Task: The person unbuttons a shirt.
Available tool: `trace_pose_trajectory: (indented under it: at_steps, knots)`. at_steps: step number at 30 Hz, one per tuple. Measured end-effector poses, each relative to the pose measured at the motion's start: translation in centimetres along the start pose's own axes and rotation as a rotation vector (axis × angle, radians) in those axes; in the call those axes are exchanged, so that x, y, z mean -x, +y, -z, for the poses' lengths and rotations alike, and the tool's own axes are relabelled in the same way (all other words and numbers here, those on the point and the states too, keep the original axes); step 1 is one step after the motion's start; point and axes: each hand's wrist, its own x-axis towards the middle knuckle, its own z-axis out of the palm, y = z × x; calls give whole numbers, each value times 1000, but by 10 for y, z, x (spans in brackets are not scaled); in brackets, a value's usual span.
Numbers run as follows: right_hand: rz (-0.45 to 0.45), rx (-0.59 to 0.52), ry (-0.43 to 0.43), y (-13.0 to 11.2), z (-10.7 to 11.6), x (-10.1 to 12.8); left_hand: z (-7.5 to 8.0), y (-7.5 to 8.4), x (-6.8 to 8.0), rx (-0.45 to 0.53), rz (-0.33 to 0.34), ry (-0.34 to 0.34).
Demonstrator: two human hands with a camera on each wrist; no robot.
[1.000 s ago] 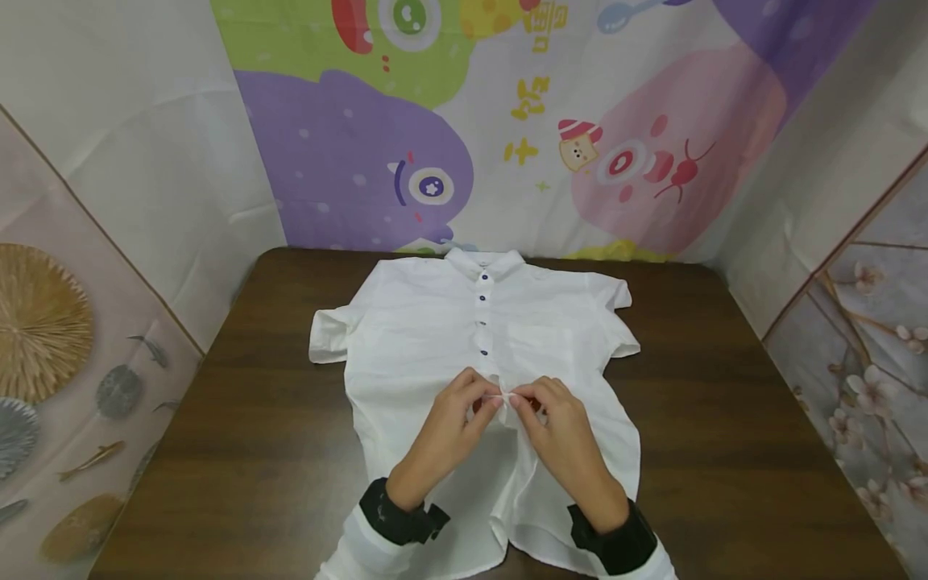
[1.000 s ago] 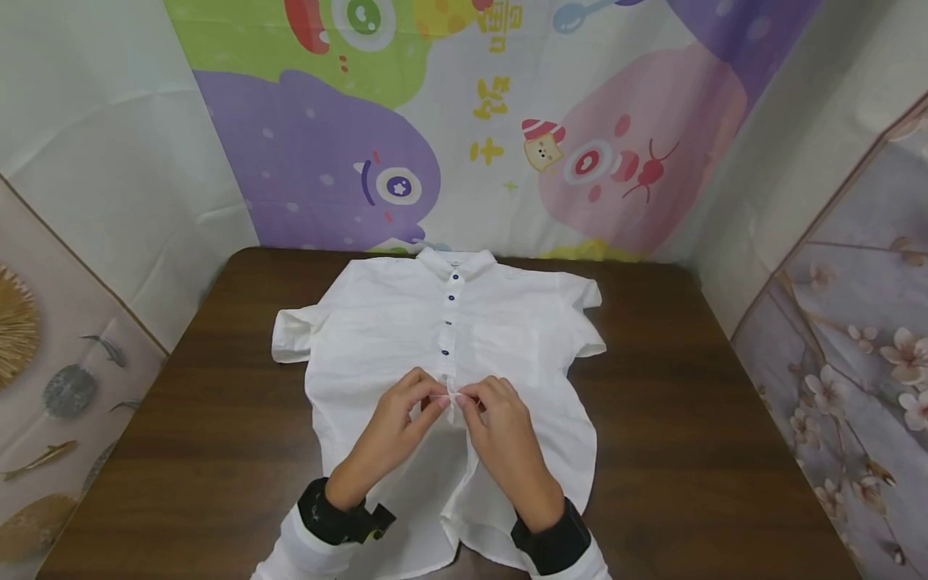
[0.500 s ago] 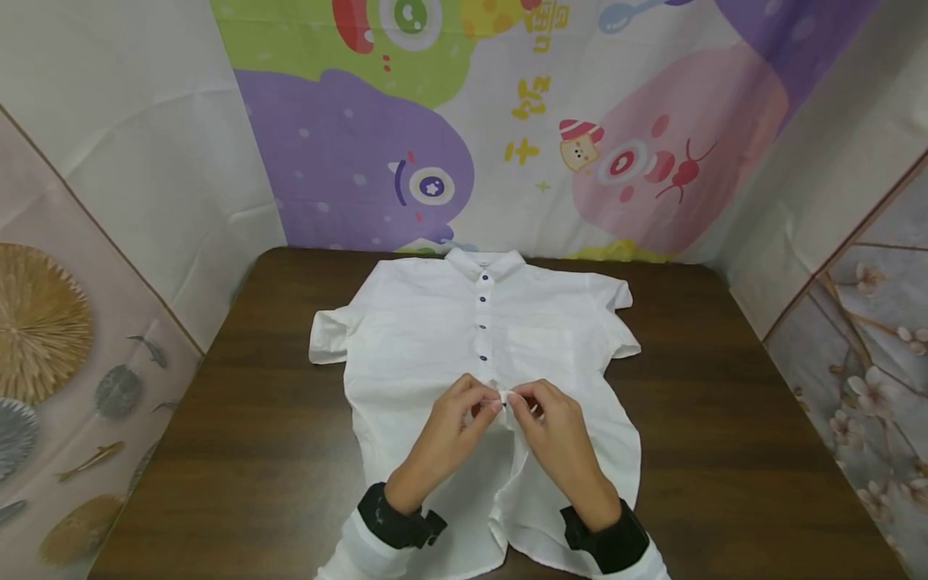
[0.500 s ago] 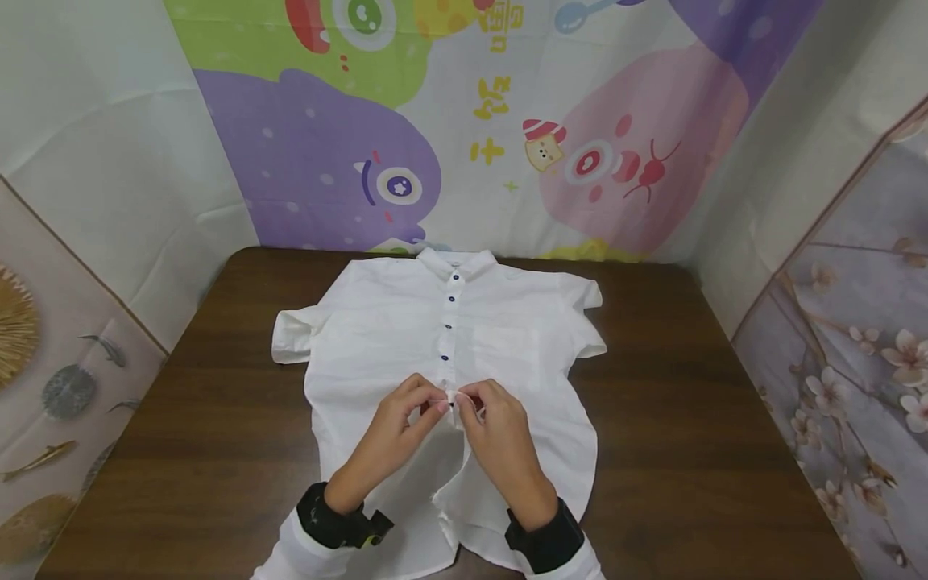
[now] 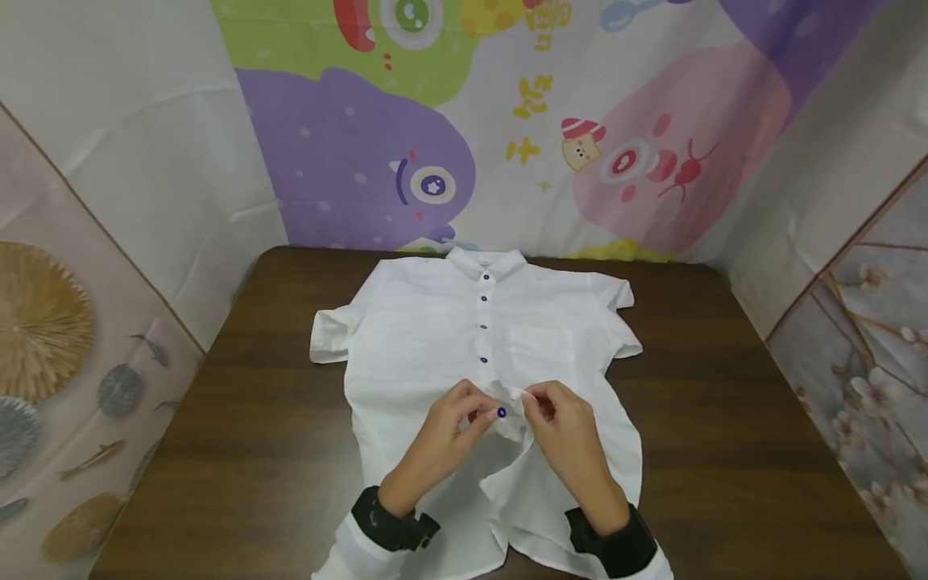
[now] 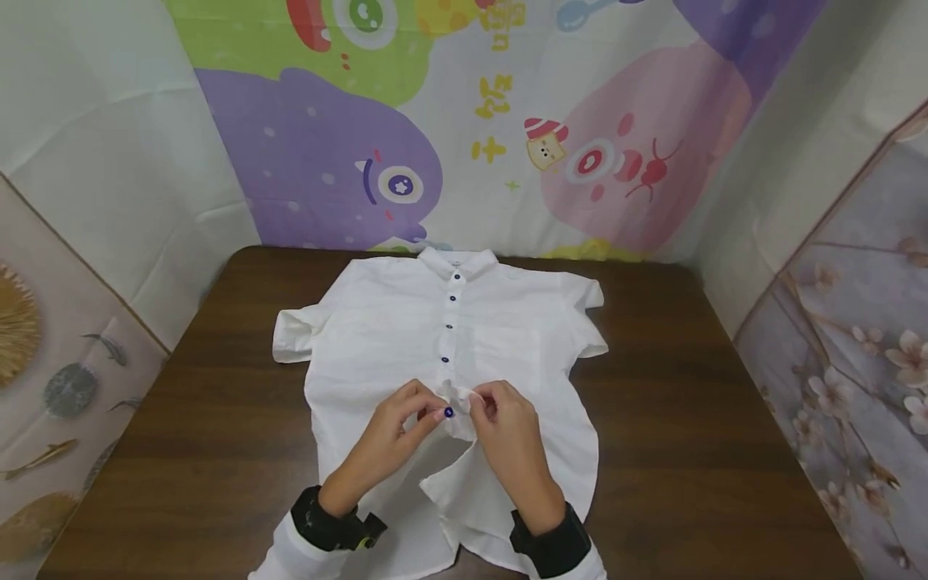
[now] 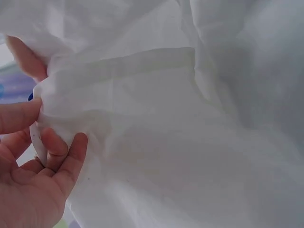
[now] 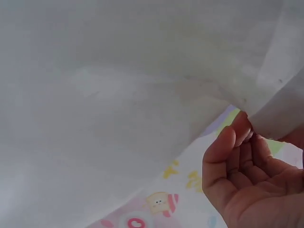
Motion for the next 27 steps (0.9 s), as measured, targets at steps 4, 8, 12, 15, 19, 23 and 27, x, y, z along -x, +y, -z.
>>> trace_pose_trajectory:
  at_steps: [4,8,12,15,19,23,27]
  knots:
    - [-13,-2,-58,0,3,0,1,-1,0,-4,10,-20]
    - [-36,10,-127,5,5,4,3,-2,3,-23,43,-50]
    - [-12,46,-169,15,8,8,7,-6,9,-52,71,-81]
    - [19,92,-185,25,9,12,10,-11,15,-78,91,-111]
    - [31,182,-224,41,7,20,10,-20,23,-128,134,-159]
    - [54,271,-261,60,2,25,10,-30,32,-168,192,-198]
    - [47,329,-324,77,-6,26,7,-41,39,-184,235,-245]
